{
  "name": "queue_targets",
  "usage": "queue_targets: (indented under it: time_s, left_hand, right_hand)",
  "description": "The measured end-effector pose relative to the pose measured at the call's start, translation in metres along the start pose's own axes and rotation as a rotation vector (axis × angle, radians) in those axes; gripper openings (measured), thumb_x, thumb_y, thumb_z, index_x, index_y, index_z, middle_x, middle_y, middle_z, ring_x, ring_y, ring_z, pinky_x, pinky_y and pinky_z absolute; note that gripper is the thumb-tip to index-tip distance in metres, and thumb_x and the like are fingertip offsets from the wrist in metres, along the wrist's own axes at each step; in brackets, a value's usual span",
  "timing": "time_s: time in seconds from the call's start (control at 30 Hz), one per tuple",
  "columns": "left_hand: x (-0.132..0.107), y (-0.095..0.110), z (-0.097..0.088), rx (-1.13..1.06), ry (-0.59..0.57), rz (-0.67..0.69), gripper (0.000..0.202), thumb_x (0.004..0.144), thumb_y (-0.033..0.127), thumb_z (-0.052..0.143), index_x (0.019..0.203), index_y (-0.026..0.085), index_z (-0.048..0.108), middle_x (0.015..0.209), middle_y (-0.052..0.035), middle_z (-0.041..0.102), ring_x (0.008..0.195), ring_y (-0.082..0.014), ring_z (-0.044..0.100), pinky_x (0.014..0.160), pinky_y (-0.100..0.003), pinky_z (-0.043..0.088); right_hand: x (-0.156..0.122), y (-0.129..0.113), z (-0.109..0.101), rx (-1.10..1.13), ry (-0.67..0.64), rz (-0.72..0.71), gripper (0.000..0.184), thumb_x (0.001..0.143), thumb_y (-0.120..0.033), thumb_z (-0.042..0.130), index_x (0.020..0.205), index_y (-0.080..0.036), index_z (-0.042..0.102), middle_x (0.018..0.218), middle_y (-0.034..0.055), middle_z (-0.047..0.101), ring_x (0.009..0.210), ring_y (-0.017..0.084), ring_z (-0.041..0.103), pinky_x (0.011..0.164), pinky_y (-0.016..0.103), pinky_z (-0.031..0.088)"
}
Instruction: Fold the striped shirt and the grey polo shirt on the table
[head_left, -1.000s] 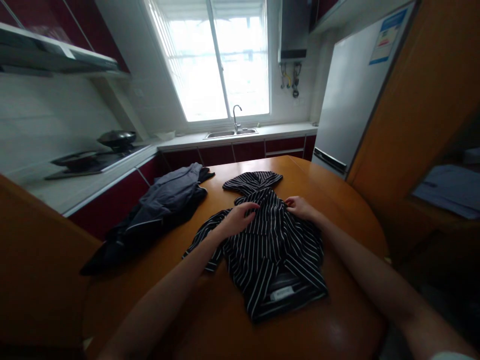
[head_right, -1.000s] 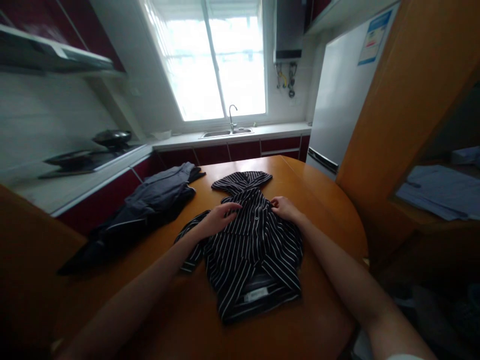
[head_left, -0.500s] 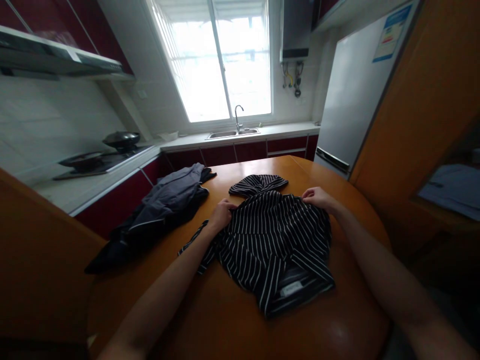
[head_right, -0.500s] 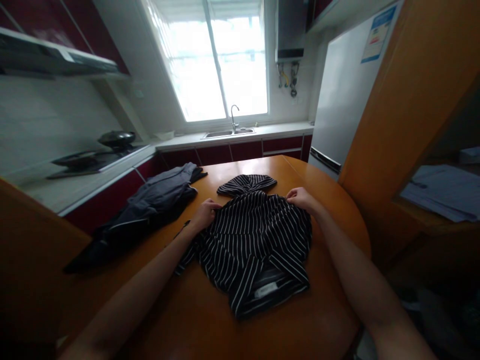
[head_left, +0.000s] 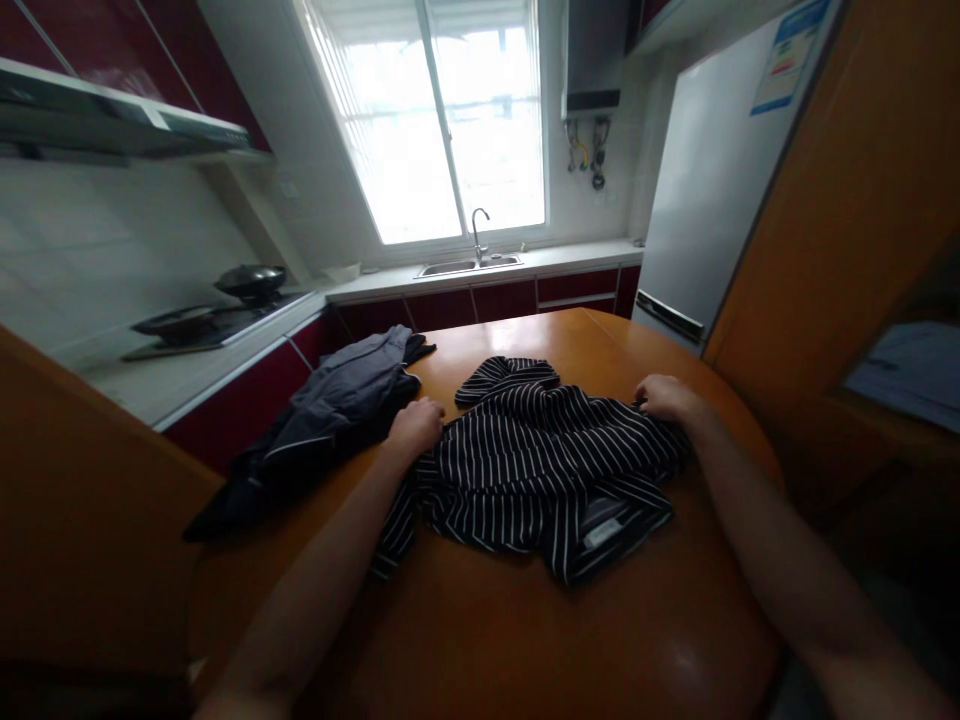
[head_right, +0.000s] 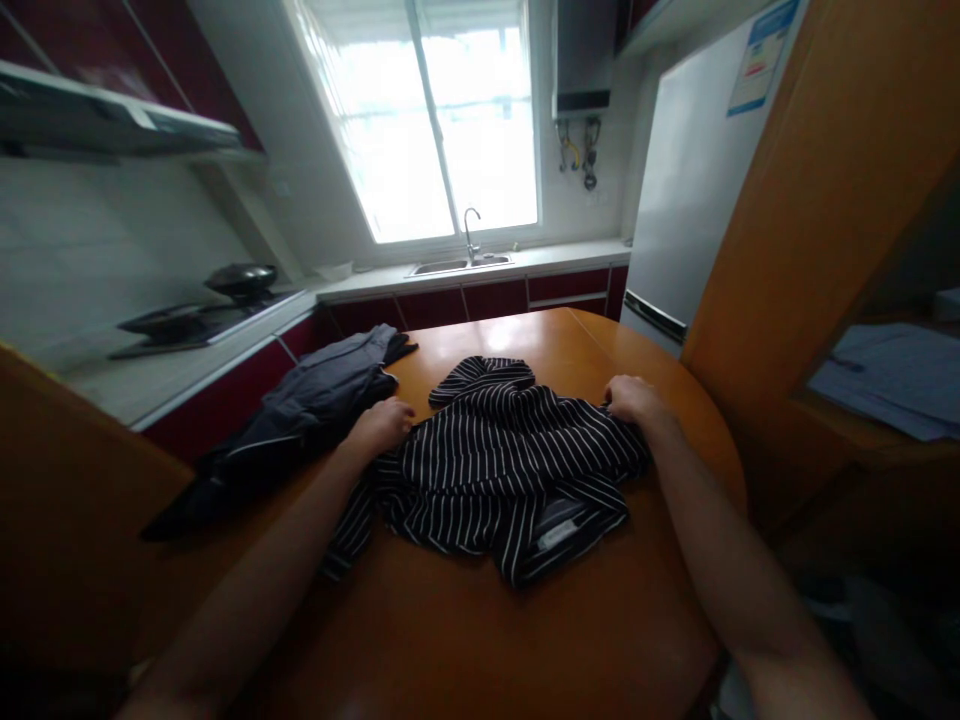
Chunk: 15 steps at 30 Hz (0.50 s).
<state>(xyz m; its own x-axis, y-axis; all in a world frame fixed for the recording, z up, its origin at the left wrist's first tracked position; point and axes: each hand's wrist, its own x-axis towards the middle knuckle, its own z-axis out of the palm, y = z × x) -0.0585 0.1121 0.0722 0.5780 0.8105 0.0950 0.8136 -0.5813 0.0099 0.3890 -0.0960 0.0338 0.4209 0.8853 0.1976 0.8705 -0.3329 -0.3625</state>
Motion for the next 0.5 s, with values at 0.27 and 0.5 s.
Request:
queue_targets:
  time_s: [0.27, 0.5]
  left_hand:
    - [0.020, 0.038, 0.050, -0.509, 0.194, 0.280, 0.047, 0.081, 0.009, 0.061, 0.127, 0.018, 0.068, 0.118, -0.0098, 0.068, 0.106, -0.0228, 0.066, 0.099, -0.037, 0.053]
    - [0.002, 0.014, 0.004, -0.360, -0.470, 0.523, 0.021, 0.081, 0.018, 0.060, 0.087, 0.020, 0.080, 0.079, 0.0002, 0.074, 0.073, -0.0175, 0.066, 0.073, -0.023, 0.050]
  right_hand:
    - [-0.004, -0.064, 0.029, 0.226, -0.316, -0.394, 0.036, 0.072, -0.010, 0.061, 0.103, -0.016, 0.077, 0.106, 0.0076, 0.076, 0.099, 0.022, 0.066, 0.089, 0.026, 0.048]
    - [-0.028, -0.068, -0.013, 0.303, -0.876, -0.274, 0.020, 0.068, -0.020, 0.066, 0.081, -0.017, 0.080, 0.074, 0.0012, 0.074, 0.068, 0.018, 0.067, 0.065, 0.024, 0.047]
